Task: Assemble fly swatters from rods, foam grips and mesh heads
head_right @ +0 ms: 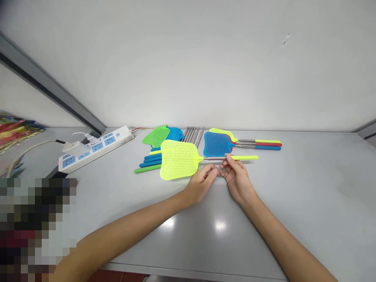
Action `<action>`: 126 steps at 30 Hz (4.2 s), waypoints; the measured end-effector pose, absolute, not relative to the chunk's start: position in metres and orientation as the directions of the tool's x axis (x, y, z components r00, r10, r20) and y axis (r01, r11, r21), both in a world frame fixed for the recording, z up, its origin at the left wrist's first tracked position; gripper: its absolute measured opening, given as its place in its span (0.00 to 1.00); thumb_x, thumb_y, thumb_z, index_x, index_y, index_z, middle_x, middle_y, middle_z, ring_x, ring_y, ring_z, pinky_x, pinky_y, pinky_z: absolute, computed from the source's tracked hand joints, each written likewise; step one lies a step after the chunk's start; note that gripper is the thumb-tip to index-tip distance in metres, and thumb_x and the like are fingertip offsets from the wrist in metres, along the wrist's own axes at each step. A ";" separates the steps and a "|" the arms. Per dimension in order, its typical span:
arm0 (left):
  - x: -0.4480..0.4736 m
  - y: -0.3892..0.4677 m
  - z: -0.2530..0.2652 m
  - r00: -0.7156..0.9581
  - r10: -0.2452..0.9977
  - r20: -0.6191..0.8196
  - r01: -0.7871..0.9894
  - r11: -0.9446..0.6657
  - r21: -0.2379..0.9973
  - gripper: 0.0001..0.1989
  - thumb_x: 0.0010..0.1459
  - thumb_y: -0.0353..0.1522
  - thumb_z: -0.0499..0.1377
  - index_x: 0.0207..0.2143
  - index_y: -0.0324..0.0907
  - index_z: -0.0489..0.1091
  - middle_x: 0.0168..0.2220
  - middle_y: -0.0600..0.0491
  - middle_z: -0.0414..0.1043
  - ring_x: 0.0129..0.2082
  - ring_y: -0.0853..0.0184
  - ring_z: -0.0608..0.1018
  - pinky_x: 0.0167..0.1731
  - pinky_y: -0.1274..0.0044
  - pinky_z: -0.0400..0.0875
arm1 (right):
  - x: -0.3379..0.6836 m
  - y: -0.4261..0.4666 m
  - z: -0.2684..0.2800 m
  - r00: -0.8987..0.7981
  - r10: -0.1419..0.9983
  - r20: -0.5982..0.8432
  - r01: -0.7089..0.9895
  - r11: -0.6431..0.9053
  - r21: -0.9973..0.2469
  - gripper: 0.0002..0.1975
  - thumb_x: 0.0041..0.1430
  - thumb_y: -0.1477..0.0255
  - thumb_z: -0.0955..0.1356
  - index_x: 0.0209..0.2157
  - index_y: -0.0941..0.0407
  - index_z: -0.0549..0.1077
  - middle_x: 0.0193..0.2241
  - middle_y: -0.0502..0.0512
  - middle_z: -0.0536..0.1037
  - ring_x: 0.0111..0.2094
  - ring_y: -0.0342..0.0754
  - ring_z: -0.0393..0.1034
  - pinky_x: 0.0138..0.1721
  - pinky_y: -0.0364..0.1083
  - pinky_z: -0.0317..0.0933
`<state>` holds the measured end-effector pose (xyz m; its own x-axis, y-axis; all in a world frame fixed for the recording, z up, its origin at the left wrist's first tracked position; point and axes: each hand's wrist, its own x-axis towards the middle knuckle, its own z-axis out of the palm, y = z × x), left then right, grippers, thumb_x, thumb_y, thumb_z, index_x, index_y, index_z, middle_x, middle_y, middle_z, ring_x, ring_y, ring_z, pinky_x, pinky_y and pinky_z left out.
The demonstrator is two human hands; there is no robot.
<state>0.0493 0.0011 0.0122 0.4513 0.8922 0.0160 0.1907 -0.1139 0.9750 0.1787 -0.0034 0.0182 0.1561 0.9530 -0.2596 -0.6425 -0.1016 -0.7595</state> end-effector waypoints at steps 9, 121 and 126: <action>0.044 0.001 0.014 0.584 0.812 0.008 0.405 -0.300 0.864 0.16 0.60 0.37 0.41 0.24 0.41 0.62 0.18 0.59 0.57 0.21 0.72 0.63 0.22 0.79 0.52 | 0.231 0.017 0.018 0.468 0.848 -0.249 -0.558 0.065 -0.827 0.07 0.47 0.69 0.70 0.29 0.56 0.72 0.20 0.45 0.67 0.22 0.37 0.64 0.21 0.36 0.60; 0.045 -0.008 0.008 0.150 0.958 0.245 0.517 -0.287 0.806 0.05 0.55 0.28 0.50 0.36 0.44 0.60 0.41 0.52 0.61 0.45 0.65 0.64 0.47 0.69 0.54 | 0.229 0.013 0.020 0.081 0.910 -0.406 0.004 -0.408 -0.913 0.14 0.55 0.68 0.61 0.43 0.55 0.66 0.14 0.50 0.71 0.10 0.41 0.61 0.08 0.38 0.54; 0.044 -0.008 0.011 0.255 0.906 0.337 0.388 -0.415 0.823 0.06 0.57 0.27 0.47 0.33 0.42 0.62 0.41 0.50 0.60 0.47 0.66 0.64 0.49 0.72 0.56 | 0.236 0.017 0.016 0.132 0.899 -0.417 -0.065 -0.412 -0.909 0.07 0.54 0.69 0.62 0.30 0.59 0.68 0.20 0.58 0.75 0.19 0.46 0.71 0.20 0.41 0.67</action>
